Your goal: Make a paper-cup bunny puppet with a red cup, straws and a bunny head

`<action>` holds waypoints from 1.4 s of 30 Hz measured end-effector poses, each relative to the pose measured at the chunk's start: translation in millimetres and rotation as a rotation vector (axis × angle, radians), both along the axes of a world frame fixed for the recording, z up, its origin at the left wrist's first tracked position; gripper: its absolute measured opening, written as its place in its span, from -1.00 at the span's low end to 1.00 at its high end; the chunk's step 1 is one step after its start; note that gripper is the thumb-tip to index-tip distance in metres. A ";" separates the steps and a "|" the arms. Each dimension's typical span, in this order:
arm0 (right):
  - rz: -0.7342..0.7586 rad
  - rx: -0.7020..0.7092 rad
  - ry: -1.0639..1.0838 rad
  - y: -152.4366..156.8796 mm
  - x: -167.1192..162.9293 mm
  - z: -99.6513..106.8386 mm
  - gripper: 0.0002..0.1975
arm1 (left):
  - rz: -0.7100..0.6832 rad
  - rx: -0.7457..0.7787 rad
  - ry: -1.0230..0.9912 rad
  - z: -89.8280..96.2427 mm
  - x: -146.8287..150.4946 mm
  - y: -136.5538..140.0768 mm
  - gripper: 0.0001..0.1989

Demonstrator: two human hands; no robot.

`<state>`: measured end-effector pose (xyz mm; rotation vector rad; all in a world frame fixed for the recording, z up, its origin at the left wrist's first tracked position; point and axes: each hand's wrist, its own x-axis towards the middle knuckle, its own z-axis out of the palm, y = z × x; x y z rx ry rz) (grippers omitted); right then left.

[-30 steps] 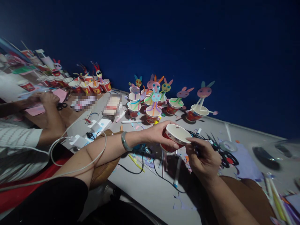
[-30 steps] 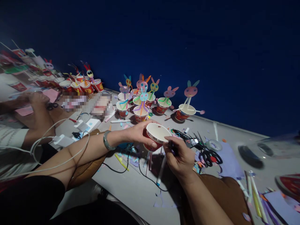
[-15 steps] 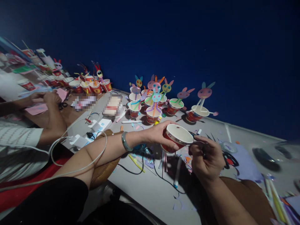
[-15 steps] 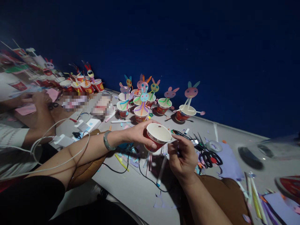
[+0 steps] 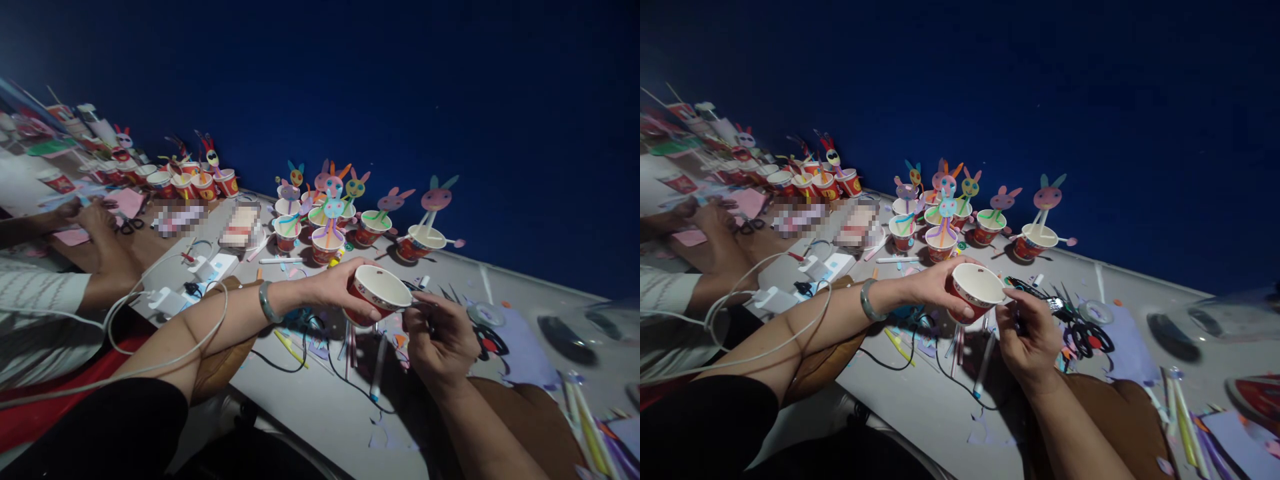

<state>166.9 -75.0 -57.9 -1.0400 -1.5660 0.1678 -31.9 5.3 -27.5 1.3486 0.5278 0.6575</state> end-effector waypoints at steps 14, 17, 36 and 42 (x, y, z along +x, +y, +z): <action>0.007 -0.028 -0.220 -3.2 0.4 11.2 -0.90 | -0.021 0.029 0.015 -1.5 0.0 -1.7 -0.10; 0.011 -0.040 -0.213 -3.5 1.7 10.5 -0.91 | -0.011 0.034 0.013 -0.7 0.0 -1.1 0.03; 0.003 -0.359 0.087 -0.4 -5.1 18.5 -0.72 | -0.035 0.309 -0.030 11.4 -11.8 11.4 -0.73; -0.044 -0.370 -0.207 -1.9 2.5 36.4 -0.75 | 0.037 0.221 -0.038 2.5 -10.3 17.7 -0.67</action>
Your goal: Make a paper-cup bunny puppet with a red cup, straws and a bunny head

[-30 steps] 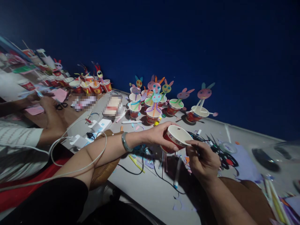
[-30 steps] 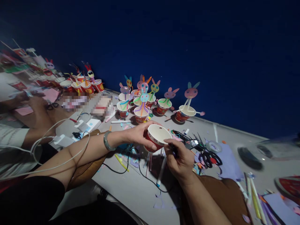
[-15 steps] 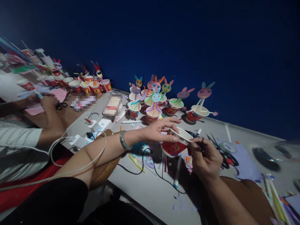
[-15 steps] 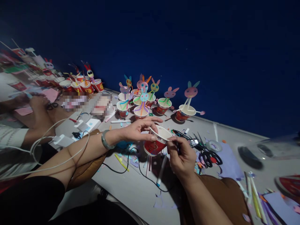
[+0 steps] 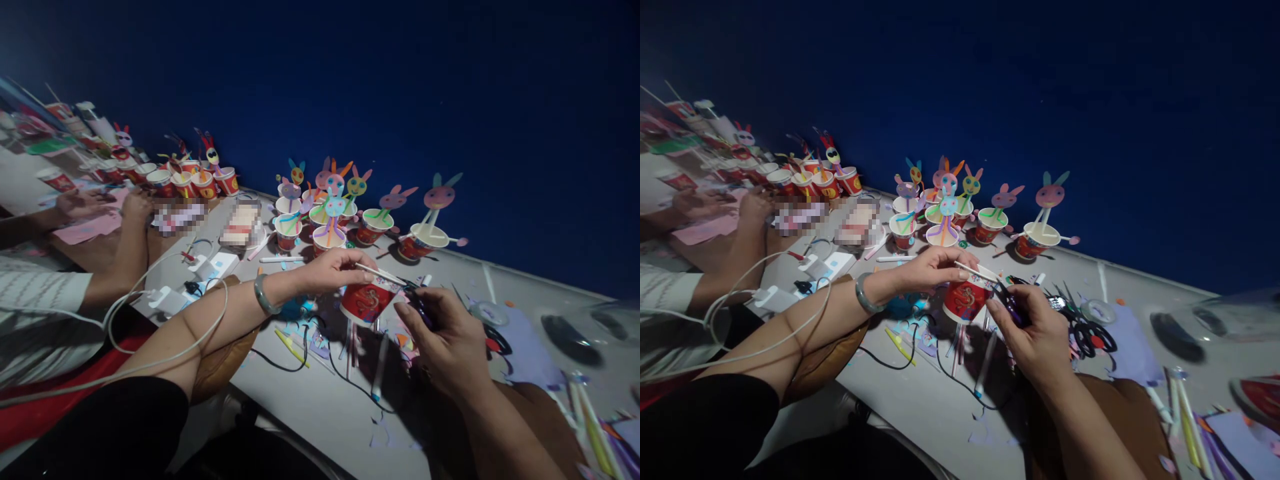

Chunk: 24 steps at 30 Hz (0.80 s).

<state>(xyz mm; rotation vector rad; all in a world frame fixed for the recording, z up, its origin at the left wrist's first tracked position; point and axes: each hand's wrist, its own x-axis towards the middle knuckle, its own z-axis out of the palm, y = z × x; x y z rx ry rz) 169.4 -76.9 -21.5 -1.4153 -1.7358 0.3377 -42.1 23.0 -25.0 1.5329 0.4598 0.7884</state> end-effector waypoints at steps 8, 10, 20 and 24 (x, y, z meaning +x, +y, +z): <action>0.076 -0.006 -0.278 -6.8 -0.8 11.6 -0.70 | 0.059 0.114 0.039 4.6 -1.1 0.5 -0.82; 0.063 -0.007 -0.318 -7.9 -0.2 10.3 -0.68 | 0.070 0.163 0.070 5.8 -1.6 0.2 -0.84; 0.020 0.022 -0.413 -6.9 2.2 6.6 -0.62 | 0.059 0.368 0.145 7.6 -2.3 -2.3 -0.85; 0.023 -0.029 -0.437 -8.1 3.3 7.1 -0.62 | 0.046 0.397 0.175 9.0 -2.8 -3.4 -0.85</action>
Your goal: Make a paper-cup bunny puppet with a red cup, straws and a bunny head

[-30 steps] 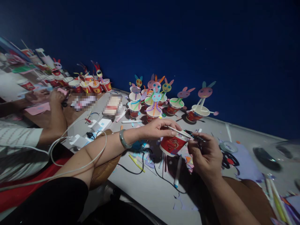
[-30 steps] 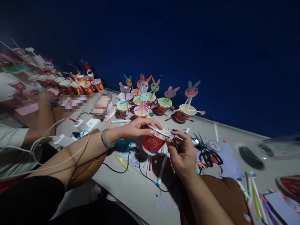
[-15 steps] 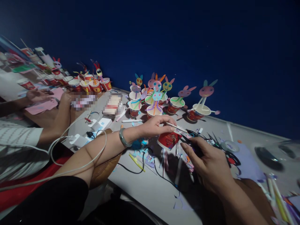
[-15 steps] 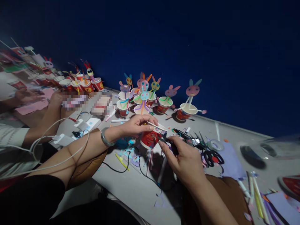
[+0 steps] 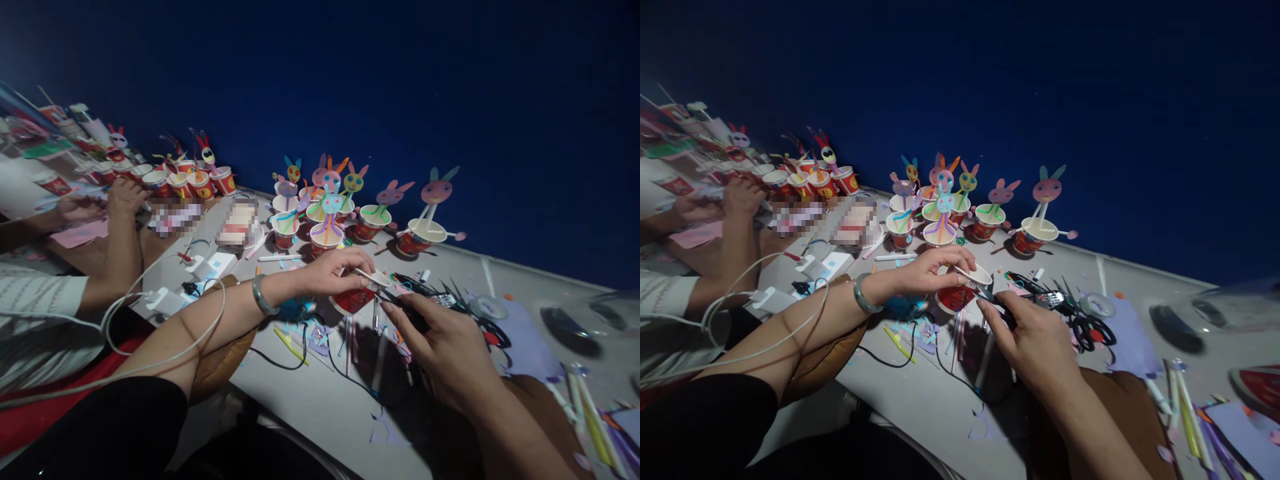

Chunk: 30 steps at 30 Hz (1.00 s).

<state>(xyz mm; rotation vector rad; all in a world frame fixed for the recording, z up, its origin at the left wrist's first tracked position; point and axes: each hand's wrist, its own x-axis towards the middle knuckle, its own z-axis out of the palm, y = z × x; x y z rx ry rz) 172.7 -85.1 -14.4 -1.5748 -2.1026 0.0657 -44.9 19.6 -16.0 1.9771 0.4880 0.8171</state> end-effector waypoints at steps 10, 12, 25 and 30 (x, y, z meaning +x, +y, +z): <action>0.041 -0.159 0.084 -0.1 1.9 4.0 -0.59 | -0.067 0.011 -0.017 -0.8 0.8 -0.3 -0.81; 0.042 -0.162 0.097 0.2 1.4 3.7 -0.59 | -0.065 0.011 -0.007 -0.9 0.7 -0.1 -0.80; 0.091 -0.180 0.025 0.9 6.5 9.9 -0.57 | -0.129 0.078 0.148 9.3 -2.8 -2.1 -0.83; 0.098 -0.237 0.038 2.0 9.5 9.0 -0.56 | -0.139 0.065 0.137 8.5 -3.1 -2.1 -0.85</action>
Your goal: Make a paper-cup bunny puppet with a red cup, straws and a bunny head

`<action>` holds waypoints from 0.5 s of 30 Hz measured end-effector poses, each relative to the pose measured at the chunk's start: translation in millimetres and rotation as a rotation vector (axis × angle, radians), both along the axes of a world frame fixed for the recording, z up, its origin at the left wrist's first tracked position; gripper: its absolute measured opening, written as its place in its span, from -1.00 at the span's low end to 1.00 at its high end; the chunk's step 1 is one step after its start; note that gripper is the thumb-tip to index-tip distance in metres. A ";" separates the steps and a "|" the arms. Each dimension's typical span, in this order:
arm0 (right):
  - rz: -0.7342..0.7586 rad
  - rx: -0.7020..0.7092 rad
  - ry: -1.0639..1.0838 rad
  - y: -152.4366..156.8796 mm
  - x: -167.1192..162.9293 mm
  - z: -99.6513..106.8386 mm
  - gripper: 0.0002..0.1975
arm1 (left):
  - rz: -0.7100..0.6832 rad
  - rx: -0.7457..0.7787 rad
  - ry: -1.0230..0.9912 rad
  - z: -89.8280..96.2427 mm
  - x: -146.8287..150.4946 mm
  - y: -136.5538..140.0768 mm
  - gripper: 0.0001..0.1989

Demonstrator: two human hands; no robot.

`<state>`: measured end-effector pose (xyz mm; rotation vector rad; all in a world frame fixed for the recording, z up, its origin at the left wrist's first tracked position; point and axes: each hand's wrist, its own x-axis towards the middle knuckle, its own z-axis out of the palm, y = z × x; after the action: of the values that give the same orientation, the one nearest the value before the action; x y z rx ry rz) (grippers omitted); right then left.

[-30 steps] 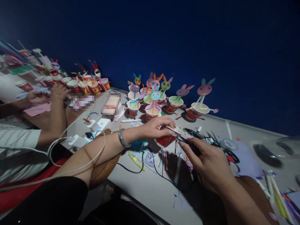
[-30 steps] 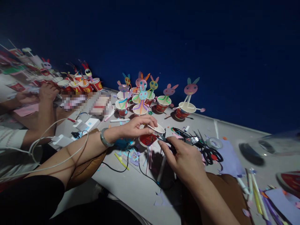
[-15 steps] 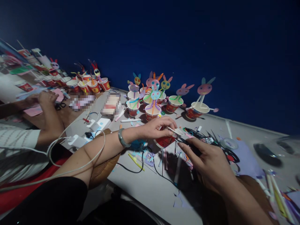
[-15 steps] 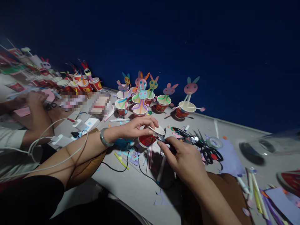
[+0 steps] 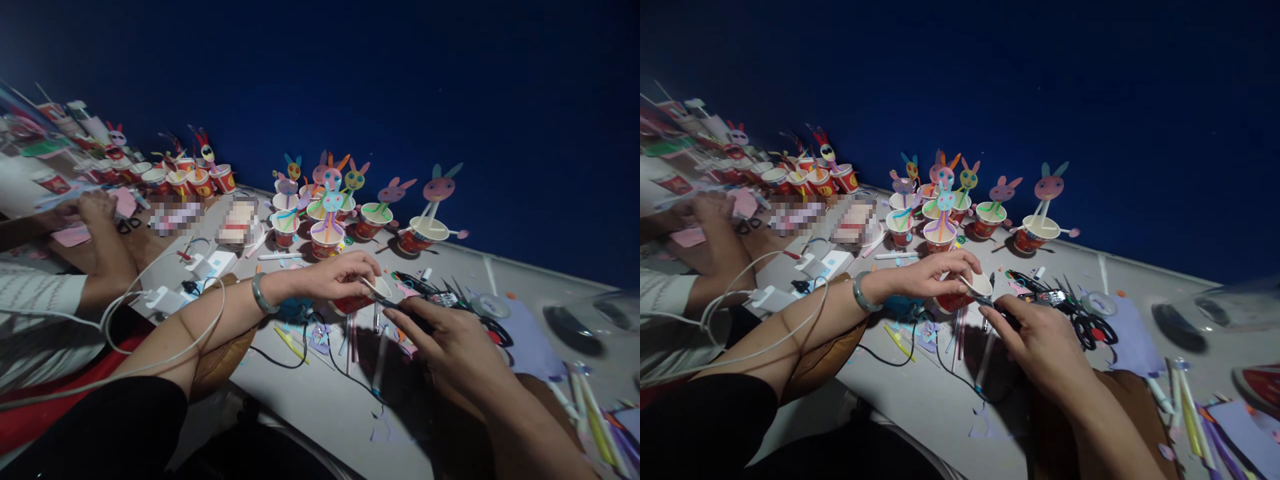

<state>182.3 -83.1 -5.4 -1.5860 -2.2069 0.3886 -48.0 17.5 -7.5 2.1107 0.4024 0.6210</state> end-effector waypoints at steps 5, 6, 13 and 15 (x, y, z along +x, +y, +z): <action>-0.012 -0.012 0.028 1.2 -0.2 1.0 -0.57 | 0.007 -0.005 -0.026 -1.8 0.7 0.3 -0.82; -0.010 -0.012 0.043 1.4 -0.9 1.6 -0.57 | 0.017 -0.011 -0.027 -1.9 0.9 0.4 -0.83; 0.001 -0.023 0.163 3.7 -3.6 2.6 -0.58 | 0.042 -0.005 -0.042 -3.5 1.2 1.9 -0.83; 0.004 -0.023 0.183 3.9 -2.9 1.7 -0.58 | 0.038 0.004 -0.059 -4.5 1.0 2.0 -0.81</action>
<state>179.3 -79.2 -3.7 -1.4938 -2.0744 0.5405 -47.0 19.5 -12.0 2.0874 0.4098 0.7046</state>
